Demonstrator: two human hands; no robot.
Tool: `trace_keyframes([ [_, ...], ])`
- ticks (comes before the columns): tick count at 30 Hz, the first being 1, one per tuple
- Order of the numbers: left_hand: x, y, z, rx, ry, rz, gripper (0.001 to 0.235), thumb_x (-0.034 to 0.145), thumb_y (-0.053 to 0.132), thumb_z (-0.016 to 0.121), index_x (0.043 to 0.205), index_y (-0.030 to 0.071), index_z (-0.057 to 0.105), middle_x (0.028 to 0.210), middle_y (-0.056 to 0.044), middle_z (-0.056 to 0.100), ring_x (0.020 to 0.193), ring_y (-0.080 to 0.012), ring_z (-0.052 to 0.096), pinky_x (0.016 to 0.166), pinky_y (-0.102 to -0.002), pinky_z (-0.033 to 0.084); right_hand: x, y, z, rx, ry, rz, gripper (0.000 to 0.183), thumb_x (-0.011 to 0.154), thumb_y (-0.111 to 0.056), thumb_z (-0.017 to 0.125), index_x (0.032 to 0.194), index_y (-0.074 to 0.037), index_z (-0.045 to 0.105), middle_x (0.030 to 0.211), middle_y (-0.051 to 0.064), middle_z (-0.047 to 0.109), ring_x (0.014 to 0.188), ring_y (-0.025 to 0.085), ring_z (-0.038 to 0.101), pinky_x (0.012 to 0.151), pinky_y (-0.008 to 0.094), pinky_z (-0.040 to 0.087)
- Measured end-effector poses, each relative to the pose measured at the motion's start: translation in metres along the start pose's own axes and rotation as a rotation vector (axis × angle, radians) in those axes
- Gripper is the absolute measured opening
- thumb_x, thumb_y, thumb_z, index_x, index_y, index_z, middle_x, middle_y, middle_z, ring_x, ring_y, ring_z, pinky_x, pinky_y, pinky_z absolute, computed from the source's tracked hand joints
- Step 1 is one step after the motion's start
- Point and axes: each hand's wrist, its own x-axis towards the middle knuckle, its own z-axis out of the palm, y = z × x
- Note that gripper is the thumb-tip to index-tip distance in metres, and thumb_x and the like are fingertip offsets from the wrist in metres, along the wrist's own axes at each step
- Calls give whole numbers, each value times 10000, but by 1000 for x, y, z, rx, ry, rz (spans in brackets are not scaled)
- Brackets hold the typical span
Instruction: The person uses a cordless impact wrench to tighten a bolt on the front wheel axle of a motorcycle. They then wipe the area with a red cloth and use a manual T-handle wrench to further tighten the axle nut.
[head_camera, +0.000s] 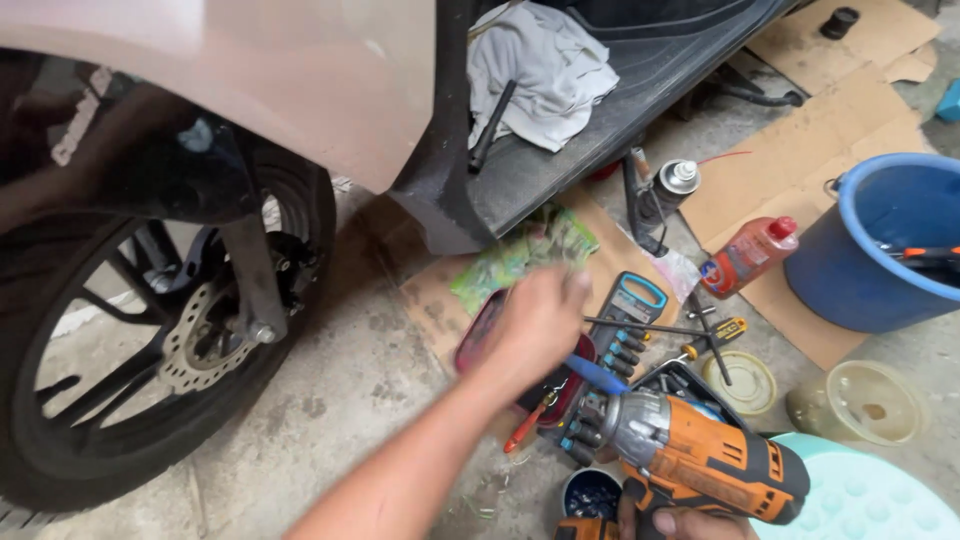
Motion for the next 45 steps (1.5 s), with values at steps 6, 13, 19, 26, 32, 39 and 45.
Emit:
trace_keyframes([
  [6, -83, -57, -34, -1789, 290, -904, 400, 1202, 348, 567, 850, 163, 531, 707, -29, 542, 694, -242, 602, 788, -450, 552, 39, 10, 10, 277, 447, 529, 602, 870, 51, 718, 1467, 134, 719, 1083, 425, 830, 774, 514, 728, 711, 657, 586],
  [13, -85, -129, -93, -2089, 636, -662, 459, 1239, 383, 510, 861, 124, 495, 685, -36, 443, 649, -234, 472, 723, -377, 514, 176, 1, 57, -252, -65, 522, 512, 644, 55, 925, 1154, 14, 914, 1118, 116, 938, 982, 257, 855, 895, 467, 738],
  [19, -79, -189, -158, -2127, 764, -568, 442, 1236, 351, 496, 846, 145, 463, 738, -34, 440, 654, -197, 453, 699, -383, 490, 190, 79, 133, -270, -93, 41, 127, 788, -55, 887, 899, -103, 849, 886, 0, 868, 784, 132, 804, 690, 338, 700],
  [26, -100, -163, -162, -1849, 777, -617, 450, 1245, 458, 444, 893, 178, 466, 718, -6, 428, 625, -197, 460, 707, -410, 546, 160, 158, 176, 282, -172, 67, 494, 933, -103, 721, 1405, 33, 674, 1437, 244, 738, 844, 256, 766, 753, 501, 659],
  [32, -108, -158, -173, -1882, 779, -554, 447, 1243, 449, 468, 890, 175, 489, 747, 7, 436, 643, -154, 452, 703, -330, 506, 159, 174, 173, 171, -155, 182, 301, 953, -125, 748, 1231, -10, 746, 989, 166, 837, 738, 246, 718, 601, 432, 580],
  [39, -114, -155, -181, -1915, 751, -455, 428, 1238, 425, 474, 882, 190, 504, 743, 25, 429, 637, -141, 426, 749, -345, 506, 166, 128, 195, 229, -156, 92, 574, 973, -142, 725, 1517, 7, 615, 1323, 235, 766, 927, 343, 808, 790, 553, 696],
  [45, -118, -153, -180, -1857, 694, -247, 436, 1187, 468, 518, 845, 198, 502, 703, 29, 417, 620, -152, 453, 809, -424, 569, 168, 106, 214, 389, -133, 71, 510, 903, -153, 769, 1344, 90, 687, 1281, 311, 779, 827, 373, 809, 725, 542, 676],
])
